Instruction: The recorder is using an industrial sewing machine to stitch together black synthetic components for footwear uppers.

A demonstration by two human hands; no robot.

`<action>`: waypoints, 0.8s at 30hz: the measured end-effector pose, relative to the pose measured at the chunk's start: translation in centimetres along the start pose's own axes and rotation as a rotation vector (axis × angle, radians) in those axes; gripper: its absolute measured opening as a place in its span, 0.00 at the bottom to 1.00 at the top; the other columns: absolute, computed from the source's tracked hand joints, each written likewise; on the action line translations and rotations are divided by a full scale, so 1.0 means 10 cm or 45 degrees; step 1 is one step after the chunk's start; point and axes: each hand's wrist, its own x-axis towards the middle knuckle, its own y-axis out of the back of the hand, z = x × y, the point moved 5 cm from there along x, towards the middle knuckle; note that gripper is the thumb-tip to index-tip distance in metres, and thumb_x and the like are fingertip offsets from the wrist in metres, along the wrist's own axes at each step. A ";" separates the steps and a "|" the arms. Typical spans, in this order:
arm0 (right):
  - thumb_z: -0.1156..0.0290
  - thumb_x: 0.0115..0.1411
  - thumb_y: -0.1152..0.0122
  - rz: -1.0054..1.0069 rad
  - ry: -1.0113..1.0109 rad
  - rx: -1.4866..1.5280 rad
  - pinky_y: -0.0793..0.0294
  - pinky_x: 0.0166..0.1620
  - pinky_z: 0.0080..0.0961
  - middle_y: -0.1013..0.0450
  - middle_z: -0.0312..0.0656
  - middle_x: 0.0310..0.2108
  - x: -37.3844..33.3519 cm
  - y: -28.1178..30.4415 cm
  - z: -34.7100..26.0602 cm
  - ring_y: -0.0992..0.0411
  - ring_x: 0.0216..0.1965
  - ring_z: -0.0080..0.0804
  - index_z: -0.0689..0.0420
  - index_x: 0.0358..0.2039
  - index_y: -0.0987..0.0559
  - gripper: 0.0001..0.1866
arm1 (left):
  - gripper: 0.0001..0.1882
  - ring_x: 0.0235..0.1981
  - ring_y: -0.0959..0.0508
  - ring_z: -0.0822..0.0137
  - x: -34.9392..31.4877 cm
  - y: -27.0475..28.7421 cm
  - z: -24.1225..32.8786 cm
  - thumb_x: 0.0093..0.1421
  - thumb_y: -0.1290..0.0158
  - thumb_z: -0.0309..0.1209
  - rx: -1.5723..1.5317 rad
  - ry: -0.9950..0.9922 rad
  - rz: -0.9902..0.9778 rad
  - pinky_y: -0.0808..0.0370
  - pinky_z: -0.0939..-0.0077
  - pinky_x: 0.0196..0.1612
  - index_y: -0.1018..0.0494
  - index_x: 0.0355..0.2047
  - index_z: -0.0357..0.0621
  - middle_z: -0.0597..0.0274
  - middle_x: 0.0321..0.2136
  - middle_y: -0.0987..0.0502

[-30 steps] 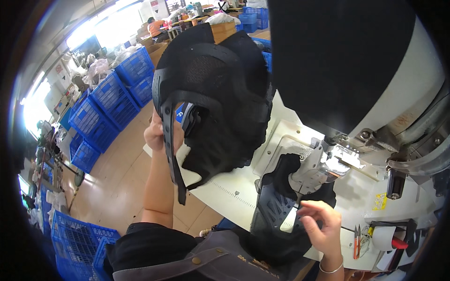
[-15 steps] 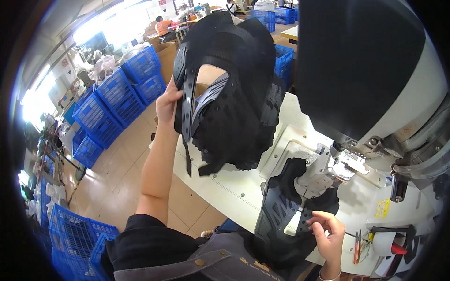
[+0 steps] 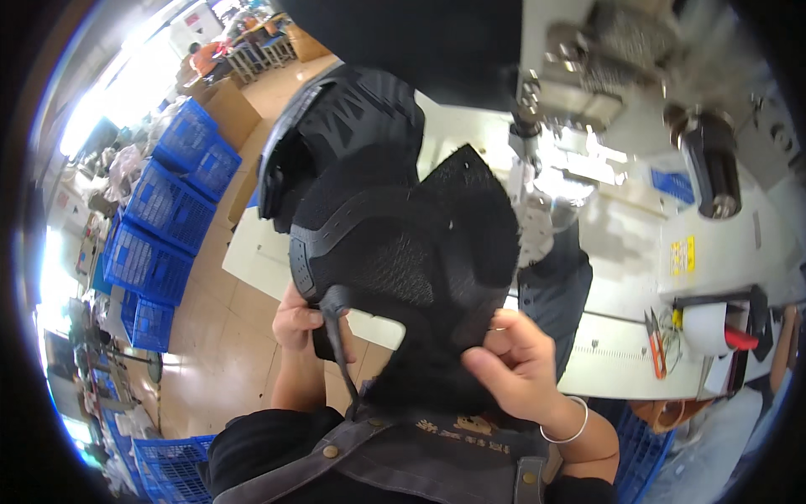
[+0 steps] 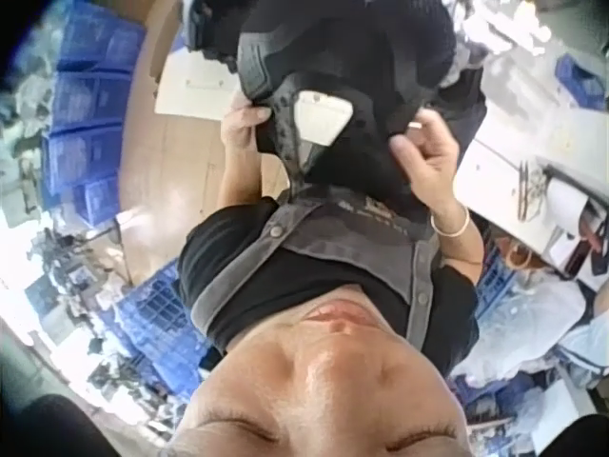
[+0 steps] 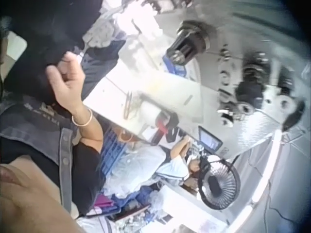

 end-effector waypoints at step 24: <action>0.72 0.54 0.46 0.452 0.239 -0.433 0.46 0.27 0.07 0.31 0.34 0.27 -0.48 0.38 -0.34 0.41 0.23 0.10 0.67 0.40 0.32 0.15 | 0.22 0.47 0.32 0.64 -0.10 -0.27 -0.10 0.51 0.58 0.15 0.855 -0.093 0.072 0.39 0.75 0.51 0.39 0.48 0.26 0.53 0.45 0.31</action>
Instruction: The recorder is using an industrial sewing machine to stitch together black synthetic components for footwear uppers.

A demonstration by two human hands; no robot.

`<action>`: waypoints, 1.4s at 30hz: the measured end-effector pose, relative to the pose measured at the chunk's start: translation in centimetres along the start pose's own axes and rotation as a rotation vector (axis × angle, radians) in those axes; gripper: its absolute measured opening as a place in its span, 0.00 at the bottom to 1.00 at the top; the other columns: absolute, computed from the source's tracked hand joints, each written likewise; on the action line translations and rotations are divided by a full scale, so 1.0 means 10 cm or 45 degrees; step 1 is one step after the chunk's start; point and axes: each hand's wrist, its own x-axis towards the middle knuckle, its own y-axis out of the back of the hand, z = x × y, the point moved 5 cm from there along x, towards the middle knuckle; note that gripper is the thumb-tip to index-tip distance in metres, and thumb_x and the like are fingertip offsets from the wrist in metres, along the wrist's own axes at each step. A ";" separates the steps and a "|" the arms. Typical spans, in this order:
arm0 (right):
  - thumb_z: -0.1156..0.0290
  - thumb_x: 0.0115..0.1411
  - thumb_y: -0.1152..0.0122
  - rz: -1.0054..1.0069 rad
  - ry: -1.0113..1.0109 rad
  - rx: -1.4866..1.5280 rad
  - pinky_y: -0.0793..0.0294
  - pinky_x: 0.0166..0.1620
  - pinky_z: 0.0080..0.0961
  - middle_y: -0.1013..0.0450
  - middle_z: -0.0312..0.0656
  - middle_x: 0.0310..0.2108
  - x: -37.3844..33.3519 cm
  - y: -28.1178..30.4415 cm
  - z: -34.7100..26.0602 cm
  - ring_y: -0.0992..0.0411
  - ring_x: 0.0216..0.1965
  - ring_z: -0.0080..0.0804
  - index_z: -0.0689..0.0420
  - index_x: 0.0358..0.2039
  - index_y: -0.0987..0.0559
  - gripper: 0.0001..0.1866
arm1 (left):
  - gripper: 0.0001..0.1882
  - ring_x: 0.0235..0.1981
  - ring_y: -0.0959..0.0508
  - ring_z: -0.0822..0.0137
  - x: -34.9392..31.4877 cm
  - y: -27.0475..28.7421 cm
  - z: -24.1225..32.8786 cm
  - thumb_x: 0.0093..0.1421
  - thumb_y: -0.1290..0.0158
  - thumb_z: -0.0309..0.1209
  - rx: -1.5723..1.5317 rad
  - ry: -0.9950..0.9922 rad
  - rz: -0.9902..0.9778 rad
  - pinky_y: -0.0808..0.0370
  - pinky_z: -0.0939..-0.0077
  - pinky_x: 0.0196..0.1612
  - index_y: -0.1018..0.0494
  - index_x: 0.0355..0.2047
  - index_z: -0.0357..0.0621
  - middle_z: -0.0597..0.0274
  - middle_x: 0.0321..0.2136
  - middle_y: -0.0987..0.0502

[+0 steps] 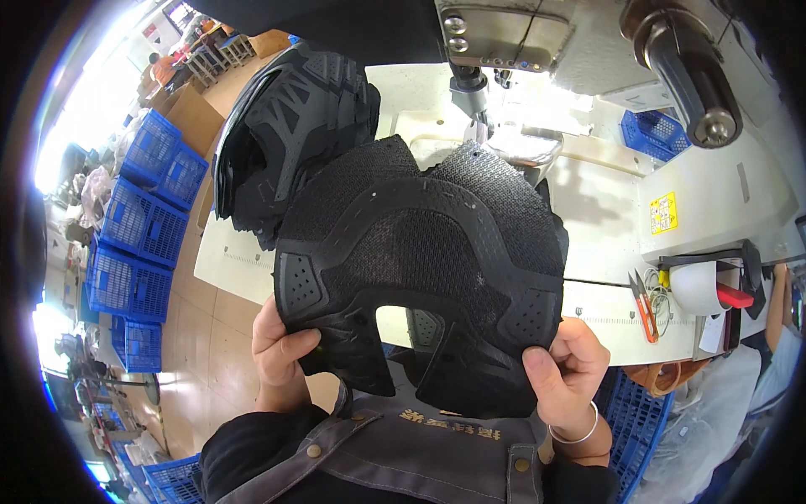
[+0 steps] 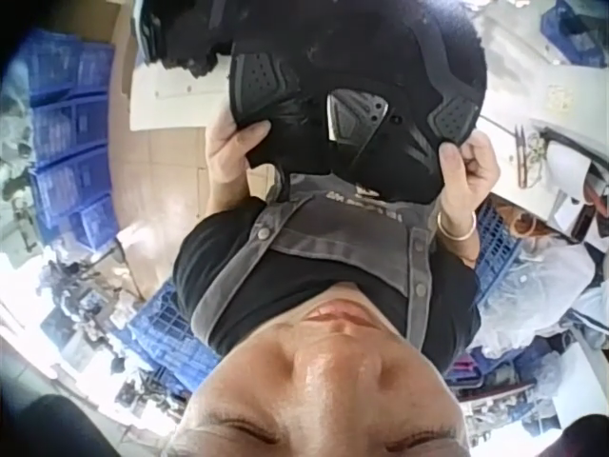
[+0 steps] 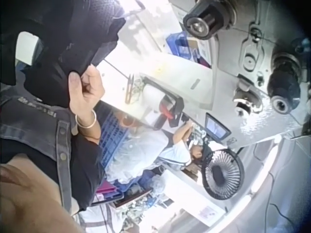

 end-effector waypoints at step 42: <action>0.81 0.49 0.43 0.404 0.014 -0.852 0.33 0.26 0.20 0.33 0.43 0.22 0.25 0.31 0.45 0.33 0.21 0.30 0.65 0.36 0.27 0.12 | 0.11 0.21 0.24 0.75 -0.09 -0.16 -1.02 0.56 0.50 0.31 0.524 0.927 -0.228 0.29 0.85 0.22 0.31 0.34 0.34 0.59 0.21 0.25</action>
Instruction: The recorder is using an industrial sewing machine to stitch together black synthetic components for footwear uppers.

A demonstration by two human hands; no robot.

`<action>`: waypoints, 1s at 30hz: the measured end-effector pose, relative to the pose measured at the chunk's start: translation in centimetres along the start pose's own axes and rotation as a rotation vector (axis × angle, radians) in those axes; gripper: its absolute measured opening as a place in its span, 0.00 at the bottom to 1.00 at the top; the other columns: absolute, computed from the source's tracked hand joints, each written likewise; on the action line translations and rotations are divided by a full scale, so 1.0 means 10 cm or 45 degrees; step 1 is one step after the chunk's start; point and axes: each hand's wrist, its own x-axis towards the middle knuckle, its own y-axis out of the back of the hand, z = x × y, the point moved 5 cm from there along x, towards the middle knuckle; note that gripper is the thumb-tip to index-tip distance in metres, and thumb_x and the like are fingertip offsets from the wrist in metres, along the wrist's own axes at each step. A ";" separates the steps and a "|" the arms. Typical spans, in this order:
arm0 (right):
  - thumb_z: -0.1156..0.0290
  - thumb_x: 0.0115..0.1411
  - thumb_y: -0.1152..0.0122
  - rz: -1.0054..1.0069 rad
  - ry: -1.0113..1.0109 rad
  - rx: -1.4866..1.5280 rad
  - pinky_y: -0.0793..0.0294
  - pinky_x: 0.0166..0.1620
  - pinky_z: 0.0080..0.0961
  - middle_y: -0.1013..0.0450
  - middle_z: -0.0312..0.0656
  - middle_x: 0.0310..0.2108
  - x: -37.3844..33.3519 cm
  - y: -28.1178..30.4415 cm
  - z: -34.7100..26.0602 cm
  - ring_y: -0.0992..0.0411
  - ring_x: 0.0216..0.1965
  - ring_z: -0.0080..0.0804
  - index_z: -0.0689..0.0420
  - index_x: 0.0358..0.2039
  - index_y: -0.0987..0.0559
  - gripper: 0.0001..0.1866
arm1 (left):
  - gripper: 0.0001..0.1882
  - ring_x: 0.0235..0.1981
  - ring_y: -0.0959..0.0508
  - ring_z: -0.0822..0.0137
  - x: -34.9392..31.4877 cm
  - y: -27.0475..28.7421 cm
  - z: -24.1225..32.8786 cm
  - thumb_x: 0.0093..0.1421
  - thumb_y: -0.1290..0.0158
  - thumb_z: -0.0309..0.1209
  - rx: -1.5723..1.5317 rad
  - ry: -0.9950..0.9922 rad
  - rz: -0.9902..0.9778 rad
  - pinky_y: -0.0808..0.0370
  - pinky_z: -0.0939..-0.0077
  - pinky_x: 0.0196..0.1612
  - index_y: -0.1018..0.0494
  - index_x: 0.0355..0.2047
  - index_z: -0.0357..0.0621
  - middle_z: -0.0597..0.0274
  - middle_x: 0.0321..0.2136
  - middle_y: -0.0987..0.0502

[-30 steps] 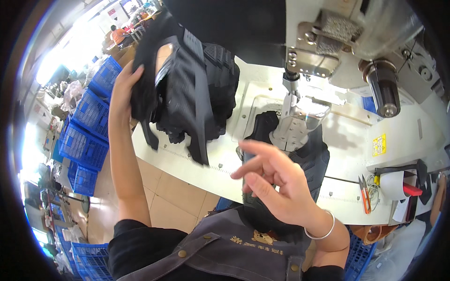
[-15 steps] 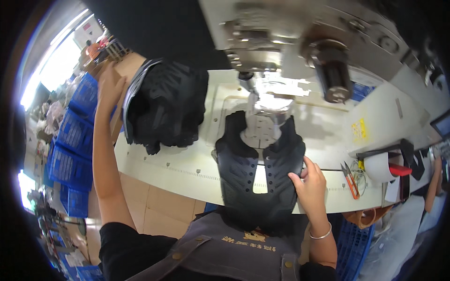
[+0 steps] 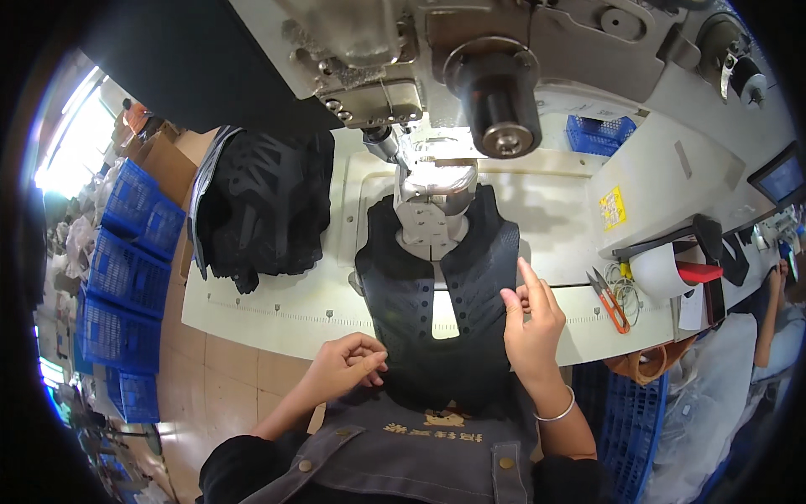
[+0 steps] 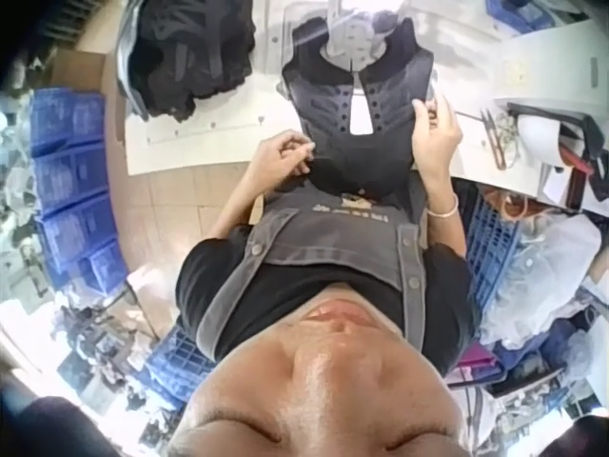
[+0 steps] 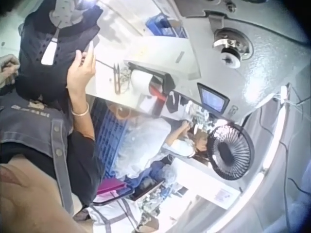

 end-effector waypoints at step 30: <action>0.74 0.61 0.58 -0.084 -0.467 1.442 0.30 0.40 0.17 0.31 0.42 0.37 0.50 -0.04 -0.22 0.30 0.36 0.24 0.61 0.41 0.36 0.08 | 0.17 0.40 0.26 0.61 0.28 0.03 1.25 0.58 0.58 0.27 -0.814 -0.585 -0.053 0.27 0.68 0.43 0.38 0.46 0.27 0.46 0.40 0.28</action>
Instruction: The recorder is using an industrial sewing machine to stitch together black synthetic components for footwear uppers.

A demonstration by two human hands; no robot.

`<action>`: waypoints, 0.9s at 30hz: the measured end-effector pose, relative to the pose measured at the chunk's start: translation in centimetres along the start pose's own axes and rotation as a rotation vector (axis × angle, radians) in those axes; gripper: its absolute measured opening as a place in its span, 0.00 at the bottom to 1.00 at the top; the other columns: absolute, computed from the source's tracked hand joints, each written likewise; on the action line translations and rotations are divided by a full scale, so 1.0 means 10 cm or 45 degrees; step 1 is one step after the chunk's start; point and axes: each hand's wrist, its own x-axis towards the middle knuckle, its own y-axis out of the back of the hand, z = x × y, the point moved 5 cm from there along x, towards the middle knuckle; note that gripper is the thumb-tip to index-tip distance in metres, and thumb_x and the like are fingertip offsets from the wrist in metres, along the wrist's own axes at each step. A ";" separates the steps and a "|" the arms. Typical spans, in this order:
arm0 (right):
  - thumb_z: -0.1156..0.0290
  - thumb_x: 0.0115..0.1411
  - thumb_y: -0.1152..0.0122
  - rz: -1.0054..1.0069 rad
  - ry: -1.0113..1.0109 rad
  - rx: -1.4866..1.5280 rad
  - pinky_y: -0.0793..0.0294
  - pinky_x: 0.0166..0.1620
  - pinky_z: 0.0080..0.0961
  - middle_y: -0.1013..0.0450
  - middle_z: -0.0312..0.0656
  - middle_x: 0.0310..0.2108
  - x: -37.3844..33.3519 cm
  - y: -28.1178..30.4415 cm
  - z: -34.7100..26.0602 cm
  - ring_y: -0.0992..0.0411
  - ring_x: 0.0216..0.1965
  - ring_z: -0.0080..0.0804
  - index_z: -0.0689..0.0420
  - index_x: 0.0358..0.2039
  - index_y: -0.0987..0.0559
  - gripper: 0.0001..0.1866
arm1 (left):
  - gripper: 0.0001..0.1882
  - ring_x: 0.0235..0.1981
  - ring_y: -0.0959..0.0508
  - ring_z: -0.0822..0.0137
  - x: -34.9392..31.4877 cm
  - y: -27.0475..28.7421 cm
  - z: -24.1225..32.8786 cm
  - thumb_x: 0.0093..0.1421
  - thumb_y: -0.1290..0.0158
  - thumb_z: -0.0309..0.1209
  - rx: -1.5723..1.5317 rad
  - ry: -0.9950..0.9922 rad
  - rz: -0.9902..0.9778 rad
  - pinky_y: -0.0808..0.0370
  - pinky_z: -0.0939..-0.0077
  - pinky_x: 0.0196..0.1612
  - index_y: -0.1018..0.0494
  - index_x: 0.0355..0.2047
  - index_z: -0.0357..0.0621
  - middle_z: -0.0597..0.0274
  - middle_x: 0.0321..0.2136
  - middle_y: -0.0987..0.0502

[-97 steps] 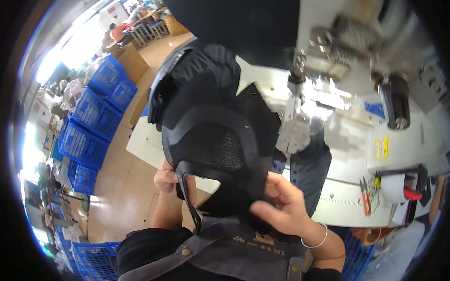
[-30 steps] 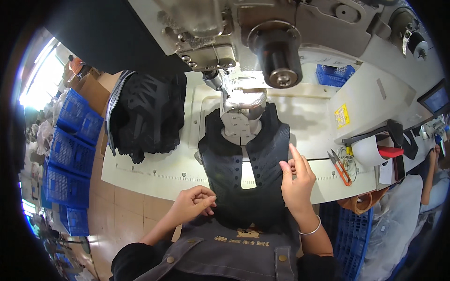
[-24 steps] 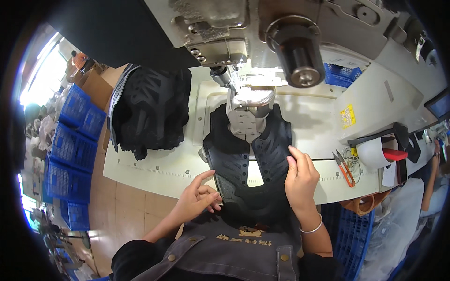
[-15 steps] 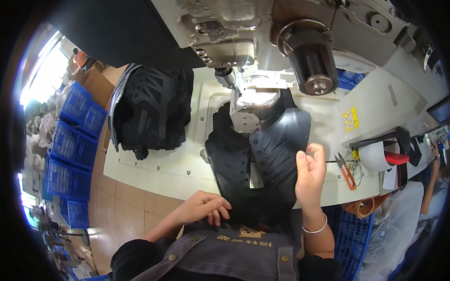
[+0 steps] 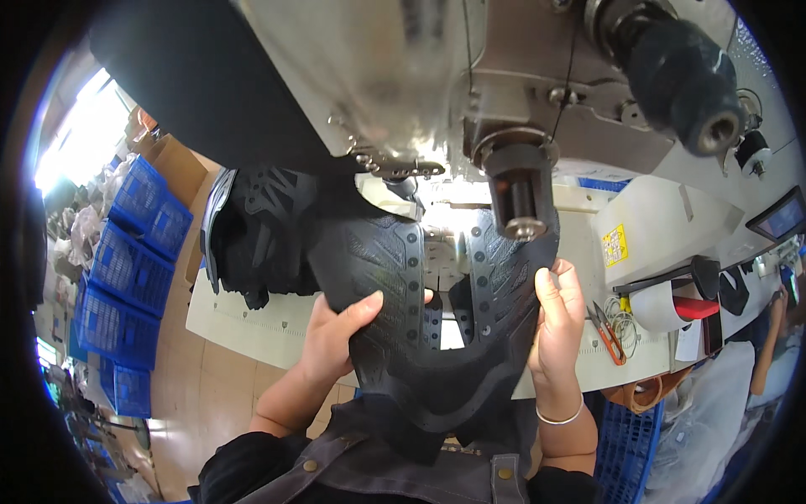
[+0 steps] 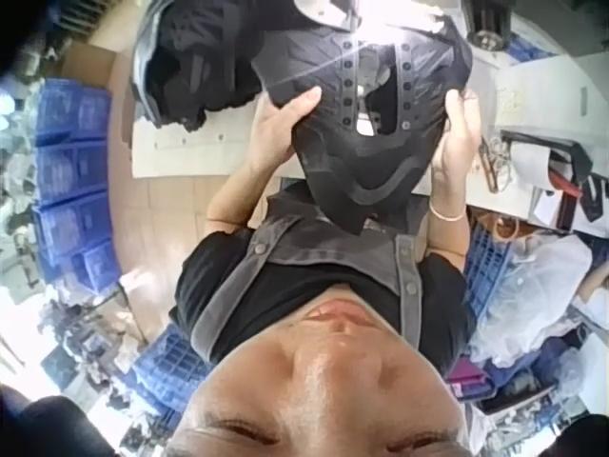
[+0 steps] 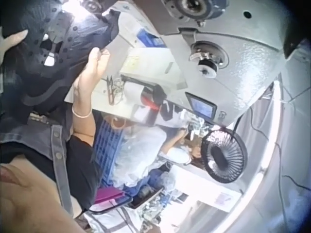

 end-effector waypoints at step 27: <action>0.76 0.54 0.47 -0.197 0.278 -0.436 0.37 0.48 0.21 0.33 0.42 0.42 -0.22 -0.12 -0.21 0.35 0.43 0.24 0.67 0.49 0.39 0.23 | 0.18 0.39 0.31 0.76 0.12 -0.01 0.00 0.55 0.51 0.22 0.301 -0.297 0.172 0.34 0.81 0.44 0.41 0.46 0.33 0.60 0.40 0.31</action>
